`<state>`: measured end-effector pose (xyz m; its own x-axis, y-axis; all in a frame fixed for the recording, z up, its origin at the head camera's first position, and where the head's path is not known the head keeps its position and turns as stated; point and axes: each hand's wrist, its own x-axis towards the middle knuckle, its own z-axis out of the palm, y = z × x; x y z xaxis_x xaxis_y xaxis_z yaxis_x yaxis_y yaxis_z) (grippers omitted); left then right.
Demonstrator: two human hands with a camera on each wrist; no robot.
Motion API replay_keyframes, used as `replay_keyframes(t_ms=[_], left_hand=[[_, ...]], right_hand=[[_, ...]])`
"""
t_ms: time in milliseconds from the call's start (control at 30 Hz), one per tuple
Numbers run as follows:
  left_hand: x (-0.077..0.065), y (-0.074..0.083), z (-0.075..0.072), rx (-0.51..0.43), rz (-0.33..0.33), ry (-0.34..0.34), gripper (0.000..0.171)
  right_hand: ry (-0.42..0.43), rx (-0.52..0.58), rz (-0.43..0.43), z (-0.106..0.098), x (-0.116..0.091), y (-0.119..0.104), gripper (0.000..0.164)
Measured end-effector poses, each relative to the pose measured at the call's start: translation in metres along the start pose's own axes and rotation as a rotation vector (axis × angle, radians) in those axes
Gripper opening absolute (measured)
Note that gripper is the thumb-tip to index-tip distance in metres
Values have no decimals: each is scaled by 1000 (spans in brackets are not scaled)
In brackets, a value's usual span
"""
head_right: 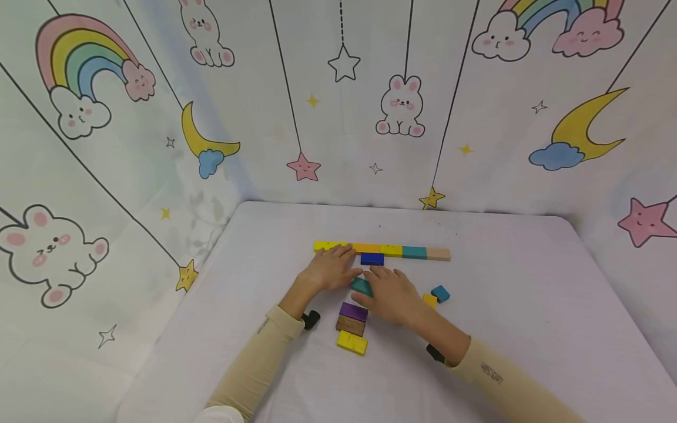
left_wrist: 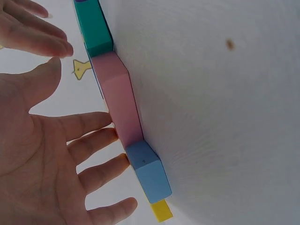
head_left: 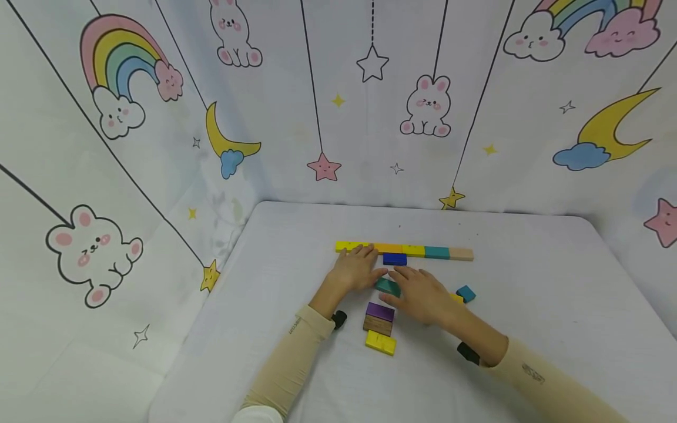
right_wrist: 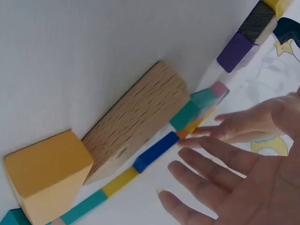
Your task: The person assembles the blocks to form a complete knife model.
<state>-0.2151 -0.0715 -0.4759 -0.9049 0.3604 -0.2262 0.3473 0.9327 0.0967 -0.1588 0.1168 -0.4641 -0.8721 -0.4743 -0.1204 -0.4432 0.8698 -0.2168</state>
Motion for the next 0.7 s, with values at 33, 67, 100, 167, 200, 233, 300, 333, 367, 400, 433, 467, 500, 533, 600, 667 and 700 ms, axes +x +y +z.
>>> replay_keyframes(t_ms=[33,67,100,167,200,233,300,333,367,400,433,467,500,533,600,667,700], left_hand=[[0,0,0,-4,0,1,71],[0,0,0,-6,-1,0,71],[0,0,-1,-8,-1,0,71],[-1,0,-1,-10,-1,0,71],[-1,0,-1,-10,-1,1,71],[-1,0,0,-9,-1,2,72],[-1,0,0,-6,0,3,72],[-1,0,0,-5,2,4,72],[0,0,0,-5,3,4,72],[0,0,0,-4,4,5,72],[0,0,0,-4,4,6,72],[0,0,0,-4,4,5,72],[0,0,-1,-5,5,5,72],[0,0,-1,-5,5,5,72],[0,0,0,-2,4,5,71],[0,0,0,-2,4,6,71],[1,0,0,-2,3,6,71]], right_hand=[[-7,4,-2,0,-2,-1,74],[-14,4,-3,0,-3,-2,74],[-19,3,-7,0,-5,-3,74],[-27,-4,-15,0,-8,-5,73],[-29,-9,-21,0,-9,-5,72],[-31,-13,-26,1,-11,-6,72],[-30,-20,-38,1,-14,-6,71],[-29,-20,-43,2,-16,-6,70],[-29,-19,-49,1,-17,-7,69],[-29,-19,-51,1,-18,-7,68],[-31,-20,-53,1,-19,-7,67],[-32,-19,-54,1,-20,-8,66],[-35,-20,-56,1,-21,-8,65],[-38,-19,-57,1,-21,-8,65],[-40,-25,-59,1,-22,-9,64],[-37,-27,-61,1,-23,-9,64],[-36,-31,-60,1,-23,-9,64]])
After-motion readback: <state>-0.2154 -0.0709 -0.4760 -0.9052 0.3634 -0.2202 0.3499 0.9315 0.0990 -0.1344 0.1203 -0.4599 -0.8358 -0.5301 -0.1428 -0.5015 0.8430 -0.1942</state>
